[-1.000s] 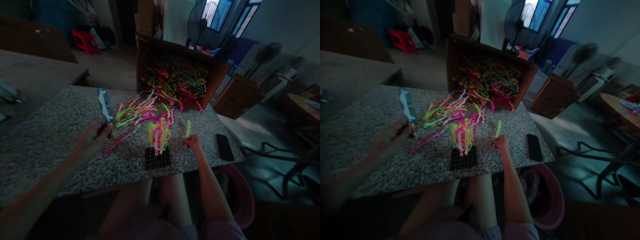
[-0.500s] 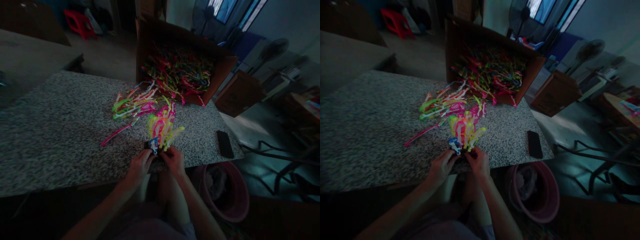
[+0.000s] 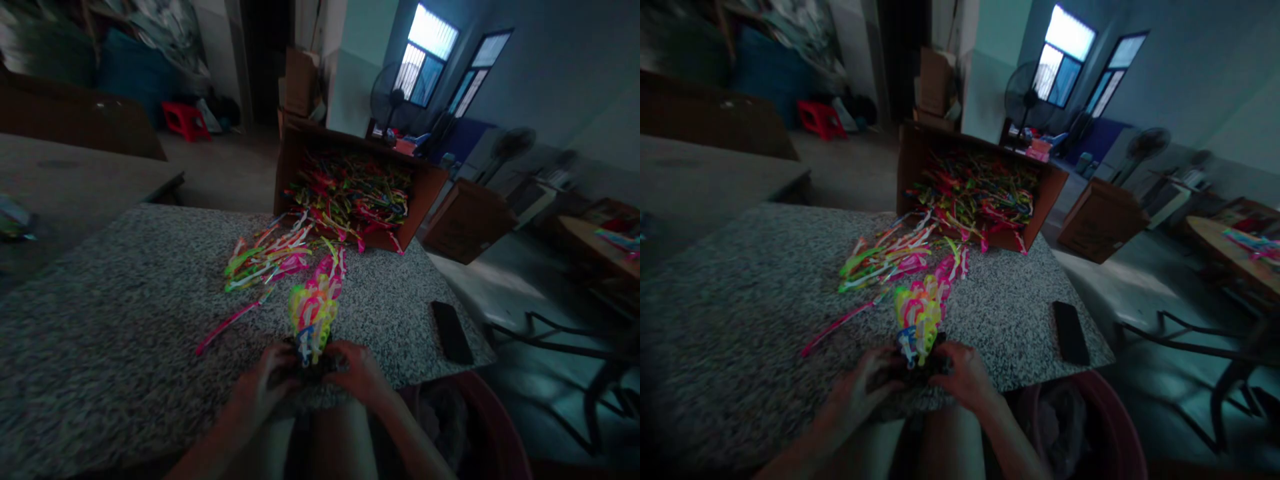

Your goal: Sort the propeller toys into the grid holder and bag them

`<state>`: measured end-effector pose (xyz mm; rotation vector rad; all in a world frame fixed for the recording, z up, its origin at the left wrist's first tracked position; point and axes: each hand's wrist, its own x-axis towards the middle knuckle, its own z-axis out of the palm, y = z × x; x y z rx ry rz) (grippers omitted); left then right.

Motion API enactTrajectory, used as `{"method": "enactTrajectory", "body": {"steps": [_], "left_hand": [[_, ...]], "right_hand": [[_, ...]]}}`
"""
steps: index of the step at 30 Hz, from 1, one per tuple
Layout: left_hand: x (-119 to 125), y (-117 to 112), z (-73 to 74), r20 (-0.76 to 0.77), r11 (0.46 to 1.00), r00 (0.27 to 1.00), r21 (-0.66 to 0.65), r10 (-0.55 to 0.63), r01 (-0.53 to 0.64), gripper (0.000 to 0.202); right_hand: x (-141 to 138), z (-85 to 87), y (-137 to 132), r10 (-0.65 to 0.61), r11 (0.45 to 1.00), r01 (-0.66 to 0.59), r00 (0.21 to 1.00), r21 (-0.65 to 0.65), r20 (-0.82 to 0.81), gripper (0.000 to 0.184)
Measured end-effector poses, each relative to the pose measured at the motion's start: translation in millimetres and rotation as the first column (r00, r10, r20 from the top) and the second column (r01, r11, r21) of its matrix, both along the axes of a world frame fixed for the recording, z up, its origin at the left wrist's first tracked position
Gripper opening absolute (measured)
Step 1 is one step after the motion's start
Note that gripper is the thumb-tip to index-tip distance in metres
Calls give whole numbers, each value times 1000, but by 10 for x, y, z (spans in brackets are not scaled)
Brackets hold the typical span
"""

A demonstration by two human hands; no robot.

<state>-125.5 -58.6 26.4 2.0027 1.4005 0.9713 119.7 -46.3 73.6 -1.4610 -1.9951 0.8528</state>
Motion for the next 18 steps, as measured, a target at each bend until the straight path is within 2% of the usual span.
{"method": "enactTrajectory", "body": {"steps": [1,3,4,5,7,9,12,14,16,18], "left_hand": [[-130,96,29,-21,999,999,27,35,-35,39],[-321,368,130,-138,982,981,147,136,-116,38],[-362,530,199,-231,974,959,191,163,-120,37],[-366,691,273,-327,968,924,210,199,-134,36],[-308,954,405,-494,969,837,177,236,-169,40],[-277,1063,474,-600,984,781,71,172,-162,48],[-503,937,399,-632,997,775,-59,7,-57,55],[-801,767,242,-610,999,791,-35,-50,36,49],[-1078,608,57,-575,997,818,72,23,23,41],[-1240,480,-89,-499,984,857,169,128,-49,37]], "right_hand": [[99,35,123,-38,999,38,999,12,20,23],[219,107,492,-159,984,146,979,101,127,18],[225,138,722,-204,970,171,959,172,196,22],[195,158,959,-202,961,140,944,237,262,31],[73,158,1381,-182,956,64,894,285,410,45],[-25,101,1617,-194,965,66,830,253,523,41],[49,-30,1542,-234,969,136,773,205,590,27],[206,-85,1339,-255,965,161,757,205,602,24],[321,-76,1206,-289,956,189,749,226,596,19],[296,-13,1262,-335,937,212,773,279,538,16]]}}
